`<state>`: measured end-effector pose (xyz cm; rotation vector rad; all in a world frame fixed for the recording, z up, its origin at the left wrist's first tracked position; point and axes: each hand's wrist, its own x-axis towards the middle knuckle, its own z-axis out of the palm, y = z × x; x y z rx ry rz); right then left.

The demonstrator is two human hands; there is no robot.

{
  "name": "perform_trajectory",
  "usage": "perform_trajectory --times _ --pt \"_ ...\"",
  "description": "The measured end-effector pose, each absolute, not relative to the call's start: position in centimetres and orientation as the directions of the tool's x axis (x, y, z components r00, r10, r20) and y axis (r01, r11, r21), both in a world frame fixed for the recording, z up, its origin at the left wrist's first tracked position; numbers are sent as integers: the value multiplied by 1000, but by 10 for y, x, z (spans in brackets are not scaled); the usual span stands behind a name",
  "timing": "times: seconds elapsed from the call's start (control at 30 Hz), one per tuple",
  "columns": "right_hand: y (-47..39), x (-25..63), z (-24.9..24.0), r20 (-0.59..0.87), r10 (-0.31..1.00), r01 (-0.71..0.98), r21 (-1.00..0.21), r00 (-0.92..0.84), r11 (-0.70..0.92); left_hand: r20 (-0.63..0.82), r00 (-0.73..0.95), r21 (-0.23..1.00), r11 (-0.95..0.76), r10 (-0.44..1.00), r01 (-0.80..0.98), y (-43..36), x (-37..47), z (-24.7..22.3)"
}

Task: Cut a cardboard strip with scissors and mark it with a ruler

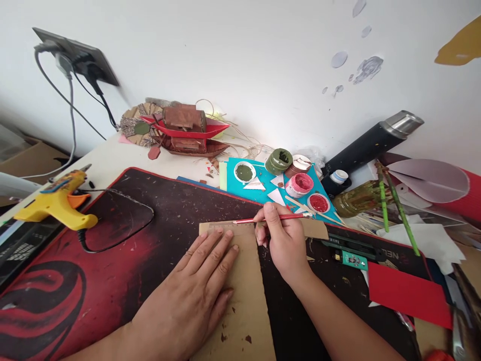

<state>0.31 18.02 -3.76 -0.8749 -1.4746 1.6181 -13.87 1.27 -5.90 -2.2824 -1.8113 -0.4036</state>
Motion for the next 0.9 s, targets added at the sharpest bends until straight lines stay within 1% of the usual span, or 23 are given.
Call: perform_trajectory --times 0.2,0.47,0.9 --pt "182 3 -37 -32 888 -95 -992 -458 -84 333 216 12 -233 918 972 12 -139 -59" --pt "186 3 -37 -57 897 -116 -986 -438 -120 339 201 70 -238 919 969 12 -138 -62" --pt "185 3 -35 -75 891 -84 -989 -448 -126 325 209 43 -236 922 971 12 -139 -62"
